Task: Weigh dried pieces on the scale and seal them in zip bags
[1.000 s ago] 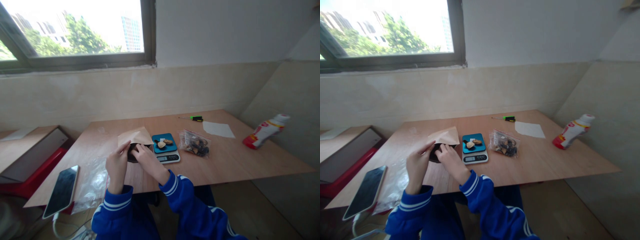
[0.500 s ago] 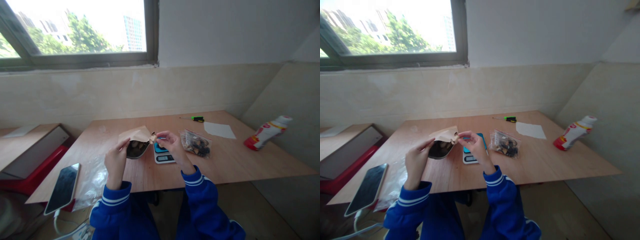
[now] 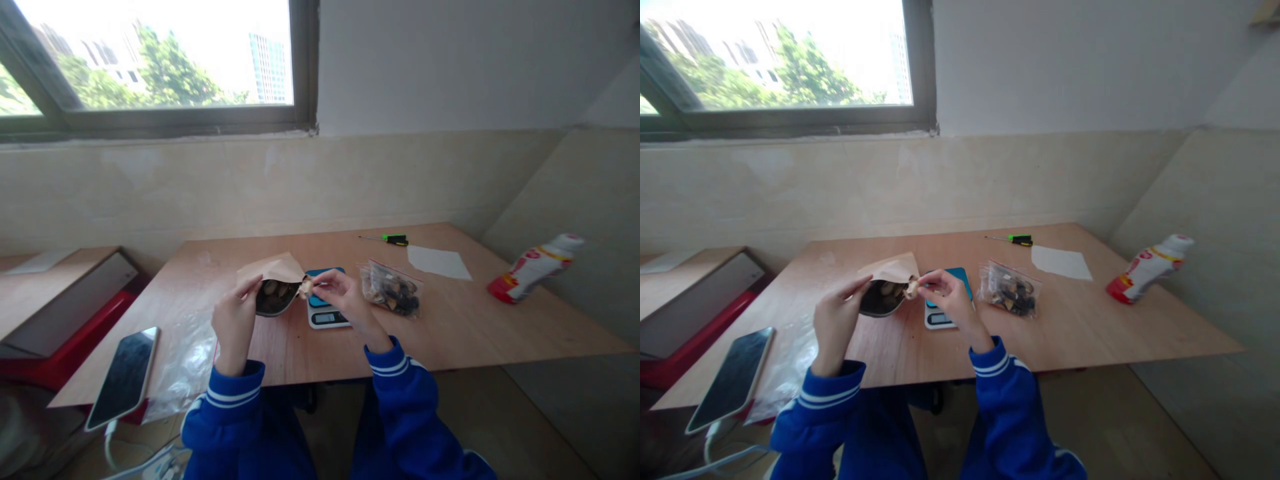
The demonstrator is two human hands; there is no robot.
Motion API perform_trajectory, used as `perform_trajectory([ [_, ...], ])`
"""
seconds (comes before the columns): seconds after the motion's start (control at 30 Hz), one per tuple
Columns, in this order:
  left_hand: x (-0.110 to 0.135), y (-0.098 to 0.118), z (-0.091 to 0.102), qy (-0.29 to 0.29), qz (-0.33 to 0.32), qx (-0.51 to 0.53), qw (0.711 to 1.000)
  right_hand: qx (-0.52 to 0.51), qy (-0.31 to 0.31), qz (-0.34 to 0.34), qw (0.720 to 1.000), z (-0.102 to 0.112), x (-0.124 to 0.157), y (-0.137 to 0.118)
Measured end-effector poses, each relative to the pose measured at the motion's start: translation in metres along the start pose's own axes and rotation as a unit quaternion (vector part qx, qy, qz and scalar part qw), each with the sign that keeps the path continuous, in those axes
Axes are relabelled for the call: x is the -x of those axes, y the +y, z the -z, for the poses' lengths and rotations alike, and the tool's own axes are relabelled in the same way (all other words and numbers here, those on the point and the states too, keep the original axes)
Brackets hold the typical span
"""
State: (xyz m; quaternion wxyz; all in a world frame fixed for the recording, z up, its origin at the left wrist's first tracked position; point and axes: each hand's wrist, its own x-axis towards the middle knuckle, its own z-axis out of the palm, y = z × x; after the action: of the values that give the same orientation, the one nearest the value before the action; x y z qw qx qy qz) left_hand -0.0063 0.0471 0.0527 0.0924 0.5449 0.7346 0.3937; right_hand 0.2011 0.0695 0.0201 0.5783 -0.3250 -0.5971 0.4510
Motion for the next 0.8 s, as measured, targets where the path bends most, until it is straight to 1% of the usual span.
perform_trajectory([
  [0.1, 0.000, 0.002, -0.001, -0.009, -0.004, 0.014, 1.000, 0.088, -0.067, 0.070, 0.991, -0.029, 0.003, -0.006],
  [0.2, -0.001, 0.001, -0.001, -0.015, -0.007, 0.030, 0.999, 0.231, -0.098, 0.114, 0.961, -0.055, 0.002, -0.007],
  [0.3, -0.002, -0.002, 0.000, -0.017, -0.006, 0.044, 0.999, 0.326, -0.157, 0.115, 0.925, -0.070, -0.001, -0.002],
  [0.37, -0.002, -0.003, 0.000, -0.021, -0.007, 0.048, 0.999, 0.364, -0.208, 0.110, 0.901, -0.076, -0.003, 0.002],
  [0.43, -0.001, -0.003, -0.001, -0.028, -0.009, 0.050, 0.998, 0.421, -0.234, 0.099, 0.871, -0.078, -0.005, 0.004],
  [0.53, 0.001, -0.003, -0.005, -0.032, -0.013, 0.053, 0.998, 0.537, -0.223, 0.068, 0.811, -0.080, -0.008, 0.007],
  [0.6, 0.003, -0.003, -0.008, -0.035, -0.023, 0.052, 0.998, 0.586, -0.205, 0.041, 0.783, -0.082, -0.011, 0.013],
  [0.7, 0.007, -0.003, -0.013, -0.041, -0.037, 0.045, 0.997, 0.613, -0.189, 0.003, 0.767, -0.086, -0.019, 0.028],
  [0.8, 0.010, -0.004, -0.016, -0.044, -0.045, 0.051, 0.997, 0.625, -0.178, -0.014, 0.759, -0.088, -0.027, 0.041],
])
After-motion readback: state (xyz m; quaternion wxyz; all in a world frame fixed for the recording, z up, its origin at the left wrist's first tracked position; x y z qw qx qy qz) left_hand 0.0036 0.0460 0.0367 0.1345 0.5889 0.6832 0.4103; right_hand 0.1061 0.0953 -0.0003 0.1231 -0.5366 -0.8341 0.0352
